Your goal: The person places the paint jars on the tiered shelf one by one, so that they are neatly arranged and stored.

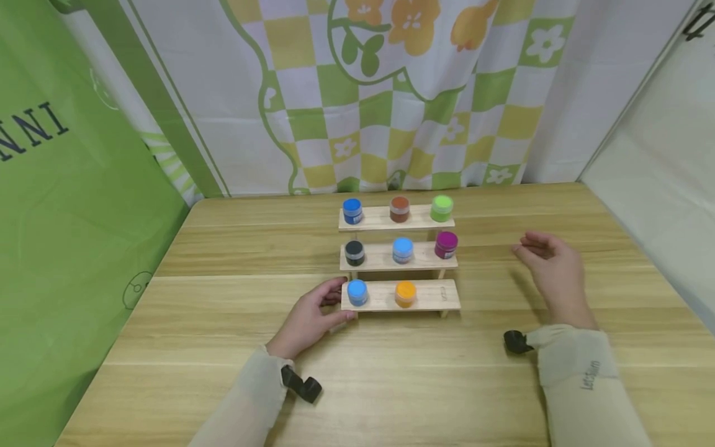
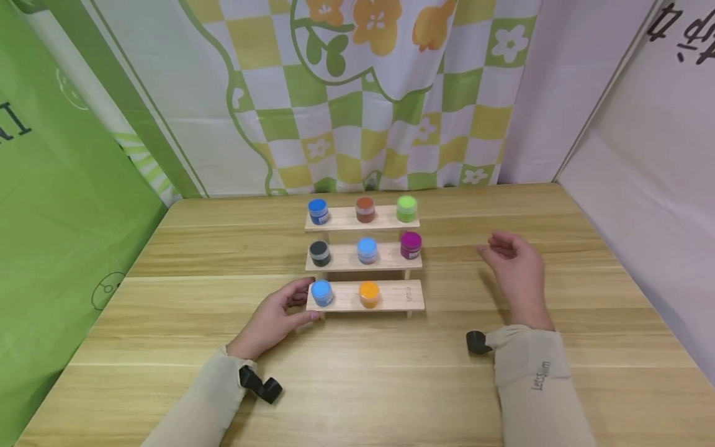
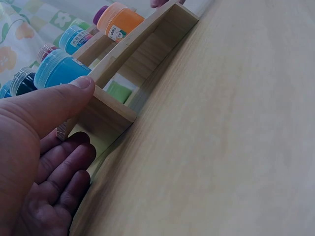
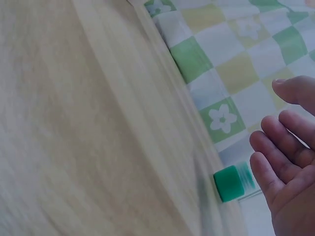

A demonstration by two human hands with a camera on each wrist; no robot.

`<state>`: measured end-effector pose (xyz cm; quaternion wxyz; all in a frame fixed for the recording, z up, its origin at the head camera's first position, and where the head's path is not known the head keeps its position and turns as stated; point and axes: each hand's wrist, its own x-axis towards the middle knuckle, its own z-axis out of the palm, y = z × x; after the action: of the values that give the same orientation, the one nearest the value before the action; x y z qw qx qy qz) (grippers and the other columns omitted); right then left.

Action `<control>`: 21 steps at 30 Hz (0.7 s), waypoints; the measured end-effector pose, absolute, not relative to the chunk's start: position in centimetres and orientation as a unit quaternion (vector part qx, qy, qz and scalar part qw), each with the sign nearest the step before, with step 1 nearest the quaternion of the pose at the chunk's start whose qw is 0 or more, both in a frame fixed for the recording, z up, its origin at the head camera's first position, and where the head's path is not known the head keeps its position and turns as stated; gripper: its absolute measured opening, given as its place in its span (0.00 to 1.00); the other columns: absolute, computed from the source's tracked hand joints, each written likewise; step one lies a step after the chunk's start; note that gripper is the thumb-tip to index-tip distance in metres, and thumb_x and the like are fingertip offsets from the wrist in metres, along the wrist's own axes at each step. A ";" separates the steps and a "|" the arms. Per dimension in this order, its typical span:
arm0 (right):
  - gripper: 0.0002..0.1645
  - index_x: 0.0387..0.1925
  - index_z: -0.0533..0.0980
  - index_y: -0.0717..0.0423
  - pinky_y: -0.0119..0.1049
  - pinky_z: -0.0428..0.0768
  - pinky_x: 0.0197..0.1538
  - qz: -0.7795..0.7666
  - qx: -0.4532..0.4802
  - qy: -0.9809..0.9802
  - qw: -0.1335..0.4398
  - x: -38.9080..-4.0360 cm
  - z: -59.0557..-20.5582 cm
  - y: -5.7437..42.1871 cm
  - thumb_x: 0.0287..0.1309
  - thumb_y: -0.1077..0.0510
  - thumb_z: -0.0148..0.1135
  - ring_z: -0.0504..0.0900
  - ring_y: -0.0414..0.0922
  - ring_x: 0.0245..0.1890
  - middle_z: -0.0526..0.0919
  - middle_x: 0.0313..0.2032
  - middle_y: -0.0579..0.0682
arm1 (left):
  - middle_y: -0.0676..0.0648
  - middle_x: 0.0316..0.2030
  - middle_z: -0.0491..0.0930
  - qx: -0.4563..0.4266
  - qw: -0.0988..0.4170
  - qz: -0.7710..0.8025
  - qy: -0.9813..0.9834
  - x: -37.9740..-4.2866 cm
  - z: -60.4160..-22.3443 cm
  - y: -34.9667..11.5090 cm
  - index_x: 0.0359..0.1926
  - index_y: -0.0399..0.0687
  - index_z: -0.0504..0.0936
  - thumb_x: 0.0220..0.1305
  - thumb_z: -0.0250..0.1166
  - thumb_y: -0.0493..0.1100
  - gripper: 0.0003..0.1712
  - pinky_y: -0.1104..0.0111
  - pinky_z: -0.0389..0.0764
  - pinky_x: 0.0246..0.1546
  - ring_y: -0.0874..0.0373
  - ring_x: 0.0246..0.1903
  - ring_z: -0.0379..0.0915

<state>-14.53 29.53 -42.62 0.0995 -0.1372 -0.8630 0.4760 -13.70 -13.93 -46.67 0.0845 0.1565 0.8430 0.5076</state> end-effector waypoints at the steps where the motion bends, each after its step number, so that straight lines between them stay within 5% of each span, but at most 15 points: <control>1: 0.37 0.67 0.70 0.61 0.14 0.72 0.47 0.479 -0.141 -0.860 0.104 -14.5 -42.7 29.6 0.66 0.42 0.64 0.74 0.26 0.46 0.77 0.60 0.57 | 0.50 0.52 0.81 0.157 0.085 0.507 0.843 -13.7 -46.7 -13.9 0.69 0.50 0.73 0.57 0.77 0.49 0.40 0.57 0.77 0.58 0.54 0.53 0.77; 6: 0.36 0.67 0.70 0.62 0.14 0.73 0.48 0.485 -0.165 -0.850 0.120 -14.6 -43.1 30.0 0.66 0.45 0.66 0.75 0.26 0.45 0.78 0.59 0.54 | 0.50 0.52 0.81 0.157 0.085 0.508 0.843 -13.7 -46.7 -13.9 0.69 0.50 0.72 0.57 0.77 0.49 0.40 0.57 0.77 0.58 0.54 0.53 0.76; 14: 0.36 0.66 0.70 0.63 0.13 0.73 0.45 0.521 -0.201 -0.818 0.136 -14.8 -43.6 30.8 0.63 0.48 0.69 0.75 0.26 0.43 0.79 0.48 0.37 | 0.50 0.52 0.81 0.159 0.086 0.510 0.841 -13.6 -46.6 -14.0 0.69 0.49 0.72 0.57 0.77 0.49 0.40 0.56 0.76 0.59 0.54 0.53 0.76; 21: 0.37 0.68 0.70 0.57 0.14 0.73 0.45 0.534 -0.239 -0.799 0.138 -14.8 -43.8 31.3 0.63 0.46 0.68 0.76 0.29 0.46 0.80 0.51 0.37 | 0.49 0.53 0.81 0.161 0.087 0.513 0.838 -13.7 -46.7 -14.0 0.69 0.47 0.72 0.57 0.77 0.47 0.41 0.56 0.76 0.59 0.54 0.53 0.77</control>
<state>-14.84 31.29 -43.79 0.1377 -0.2390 -0.7993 0.5339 -13.69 -13.99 -46.66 0.0867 0.1611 0.8384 0.5134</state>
